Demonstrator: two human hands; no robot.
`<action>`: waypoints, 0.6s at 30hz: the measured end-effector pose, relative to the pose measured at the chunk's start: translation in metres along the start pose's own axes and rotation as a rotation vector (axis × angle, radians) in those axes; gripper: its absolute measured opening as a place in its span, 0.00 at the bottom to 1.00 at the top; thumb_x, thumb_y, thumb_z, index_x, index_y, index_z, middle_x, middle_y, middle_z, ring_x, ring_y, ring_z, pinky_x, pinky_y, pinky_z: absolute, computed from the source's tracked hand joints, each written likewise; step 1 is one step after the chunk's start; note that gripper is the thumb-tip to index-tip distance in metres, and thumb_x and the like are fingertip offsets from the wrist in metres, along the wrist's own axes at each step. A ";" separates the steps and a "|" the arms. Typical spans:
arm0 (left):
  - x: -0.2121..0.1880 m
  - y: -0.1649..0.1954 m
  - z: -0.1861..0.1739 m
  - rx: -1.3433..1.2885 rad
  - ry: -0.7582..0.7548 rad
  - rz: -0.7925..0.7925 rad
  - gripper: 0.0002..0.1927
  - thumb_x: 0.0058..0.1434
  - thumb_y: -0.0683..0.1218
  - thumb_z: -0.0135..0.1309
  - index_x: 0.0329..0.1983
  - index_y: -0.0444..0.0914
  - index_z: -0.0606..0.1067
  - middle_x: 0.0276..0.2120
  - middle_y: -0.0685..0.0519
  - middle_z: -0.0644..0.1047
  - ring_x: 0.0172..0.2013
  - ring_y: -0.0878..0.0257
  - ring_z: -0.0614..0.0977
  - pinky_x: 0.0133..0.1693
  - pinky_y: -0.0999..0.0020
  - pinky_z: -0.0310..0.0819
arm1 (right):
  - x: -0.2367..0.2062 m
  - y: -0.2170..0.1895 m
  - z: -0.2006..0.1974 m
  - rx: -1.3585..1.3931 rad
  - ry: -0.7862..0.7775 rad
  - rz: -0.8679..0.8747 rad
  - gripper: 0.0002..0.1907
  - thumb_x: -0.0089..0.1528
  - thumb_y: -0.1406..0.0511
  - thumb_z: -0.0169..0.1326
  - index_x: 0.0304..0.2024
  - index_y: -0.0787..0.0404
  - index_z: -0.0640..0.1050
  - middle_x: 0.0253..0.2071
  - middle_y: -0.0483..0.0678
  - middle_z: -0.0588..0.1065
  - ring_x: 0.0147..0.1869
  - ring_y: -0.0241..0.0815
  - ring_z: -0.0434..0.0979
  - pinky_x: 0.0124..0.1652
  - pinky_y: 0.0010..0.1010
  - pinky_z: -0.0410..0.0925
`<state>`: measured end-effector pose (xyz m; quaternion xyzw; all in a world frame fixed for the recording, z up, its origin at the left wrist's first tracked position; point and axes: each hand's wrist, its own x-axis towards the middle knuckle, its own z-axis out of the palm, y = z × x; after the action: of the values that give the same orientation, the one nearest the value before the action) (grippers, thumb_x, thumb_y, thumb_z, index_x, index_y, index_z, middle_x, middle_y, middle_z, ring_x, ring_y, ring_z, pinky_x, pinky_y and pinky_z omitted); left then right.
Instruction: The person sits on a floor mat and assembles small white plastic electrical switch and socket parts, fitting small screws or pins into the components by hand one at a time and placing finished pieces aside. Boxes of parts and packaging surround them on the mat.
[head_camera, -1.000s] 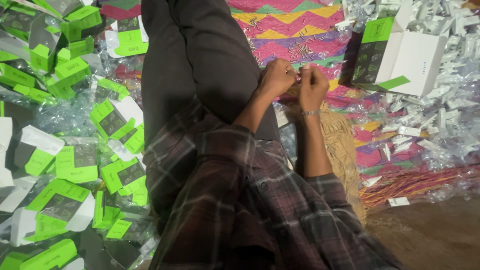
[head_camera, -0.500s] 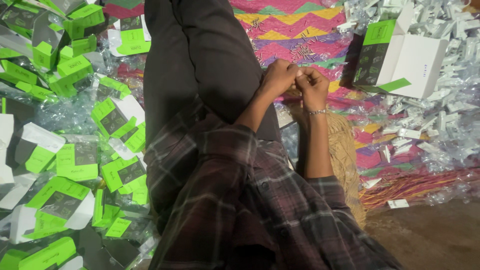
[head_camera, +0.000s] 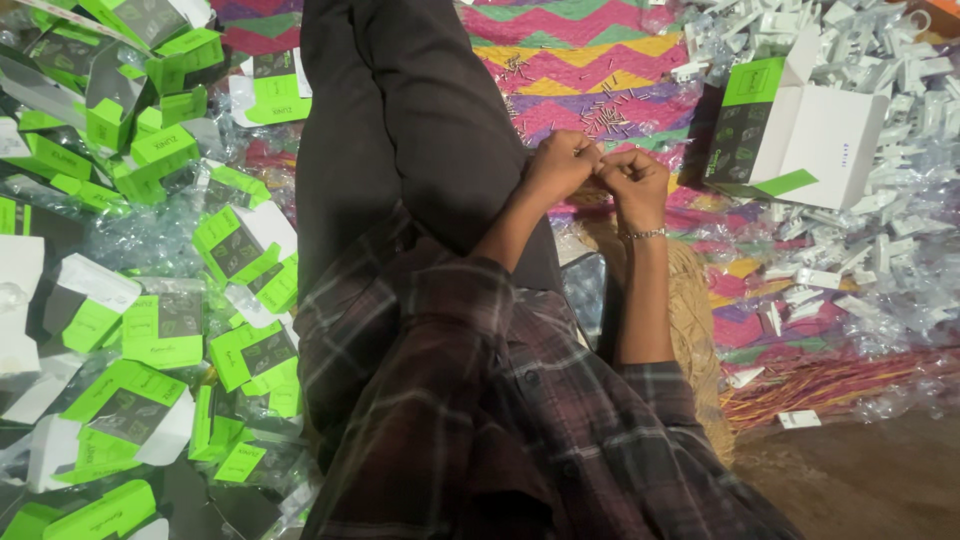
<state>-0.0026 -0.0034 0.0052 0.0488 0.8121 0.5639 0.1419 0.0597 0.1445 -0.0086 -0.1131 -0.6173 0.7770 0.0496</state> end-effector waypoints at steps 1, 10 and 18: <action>0.000 0.001 0.000 0.007 -0.020 -0.009 0.19 0.59 0.57 0.56 0.27 0.37 0.82 0.22 0.47 0.82 0.26 0.56 0.86 0.33 0.62 0.76 | 0.000 0.000 0.000 -0.020 -0.016 -0.036 0.03 0.61 0.77 0.60 0.37 0.69 0.79 0.34 0.48 0.79 0.35 0.32 0.77 0.38 0.23 0.72; -0.005 0.014 -0.006 -0.122 -0.088 -0.065 0.24 0.60 0.58 0.59 0.24 0.32 0.79 0.20 0.48 0.80 0.24 0.63 0.82 0.30 0.65 0.74 | -0.001 -0.006 -0.003 0.060 -0.048 -0.021 0.03 0.62 0.77 0.57 0.33 0.67 0.77 0.30 0.47 0.77 0.31 0.32 0.75 0.35 0.23 0.70; 0.004 0.003 0.000 -0.415 -0.117 0.062 0.07 0.56 0.42 0.59 0.31 0.33 0.83 0.27 0.52 0.84 0.30 0.68 0.83 0.36 0.71 0.78 | 0.000 -0.003 -0.004 0.136 -0.022 0.004 0.03 0.63 0.78 0.56 0.35 0.69 0.77 0.30 0.48 0.77 0.31 0.34 0.75 0.35 0.24 0.69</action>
<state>-0.0072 -0.0015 0.0078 0.0763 0.6672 0.7192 0.1783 0.0602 0.1488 -0.0068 -0.1021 -0.5632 0.8185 0.0488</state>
